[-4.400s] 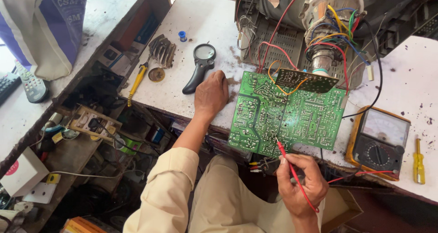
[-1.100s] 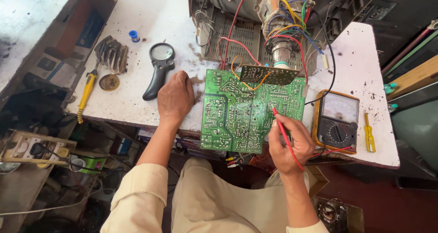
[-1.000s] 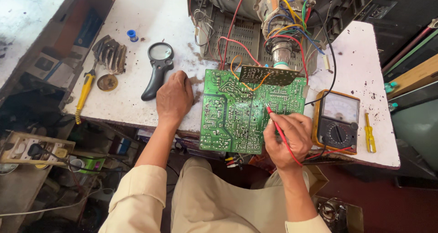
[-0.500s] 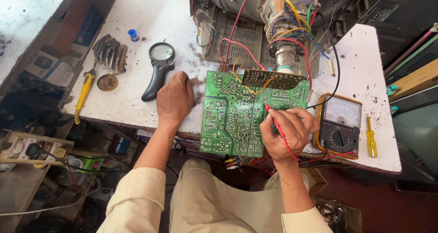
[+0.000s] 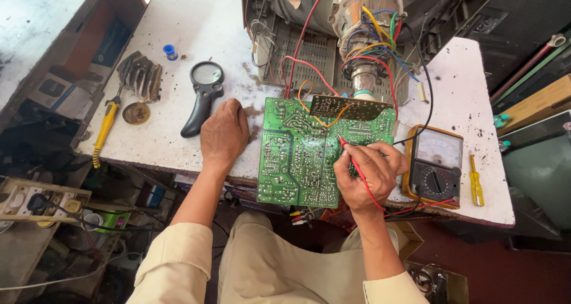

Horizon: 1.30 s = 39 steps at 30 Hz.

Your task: The person is testing a green circuit board using a multimeter. They repeatedly touch various points on the board with the multimeter probes to check electrical continuity or voltage.

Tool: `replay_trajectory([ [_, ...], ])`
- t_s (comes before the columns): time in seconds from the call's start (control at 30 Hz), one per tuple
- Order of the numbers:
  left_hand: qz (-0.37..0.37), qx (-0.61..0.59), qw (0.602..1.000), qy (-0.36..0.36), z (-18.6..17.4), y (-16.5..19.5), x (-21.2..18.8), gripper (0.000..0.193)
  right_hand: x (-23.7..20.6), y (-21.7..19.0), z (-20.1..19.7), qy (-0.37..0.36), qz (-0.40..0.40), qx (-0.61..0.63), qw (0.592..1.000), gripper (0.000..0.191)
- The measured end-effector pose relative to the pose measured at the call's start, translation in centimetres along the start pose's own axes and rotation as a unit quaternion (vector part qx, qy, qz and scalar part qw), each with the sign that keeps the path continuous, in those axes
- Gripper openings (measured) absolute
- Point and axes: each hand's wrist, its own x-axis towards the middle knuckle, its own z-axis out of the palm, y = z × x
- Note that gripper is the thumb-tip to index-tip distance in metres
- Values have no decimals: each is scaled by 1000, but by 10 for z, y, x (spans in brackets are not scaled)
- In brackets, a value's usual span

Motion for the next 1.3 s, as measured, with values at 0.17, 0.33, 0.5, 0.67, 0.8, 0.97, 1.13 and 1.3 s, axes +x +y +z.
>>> replay_trajectory([
  [0.17, 2, 3, 1000, -2, -2, 2, 1, 15, 3, -1, -2, 4, 0, 0, 1000, 20],
  [0.33, -11, 6, 1000, 1, -6, 6, 2, 15, 12, -6, -7, 20, -2, 11, 1000, 19],
  [0.5, -17, 12, 1000, -3, -9, 9, 4, 16, 11, -17, -19, 38, 27, 46, 998, 15],
  [0.67, -23, 12, 1000, -7, -10, 9, 5, 17, -24, -25, -26, 37, 124, 178, 975, 14],
  [0.8, -25, 18, 999, -13, -11, 9, 5, 18, -85, -16, -22, -12, 228, 340, 912, 16],
  [0.97, -18, 18, 1000, -15, -12, 10, 3, 18, -160, 1, 0, -18, 267, 361, 893, 10],
  [1.13, -23, 22, 999, -18, -13, 11, 2, 19, -195, 0, -3, -139, 356, 310, 871, 10],
  [1.3, -17, 20, 1000, -9, -14, 12, 0, 18, -197, -9, -7, -209, 386, 381, 814, 18],
])
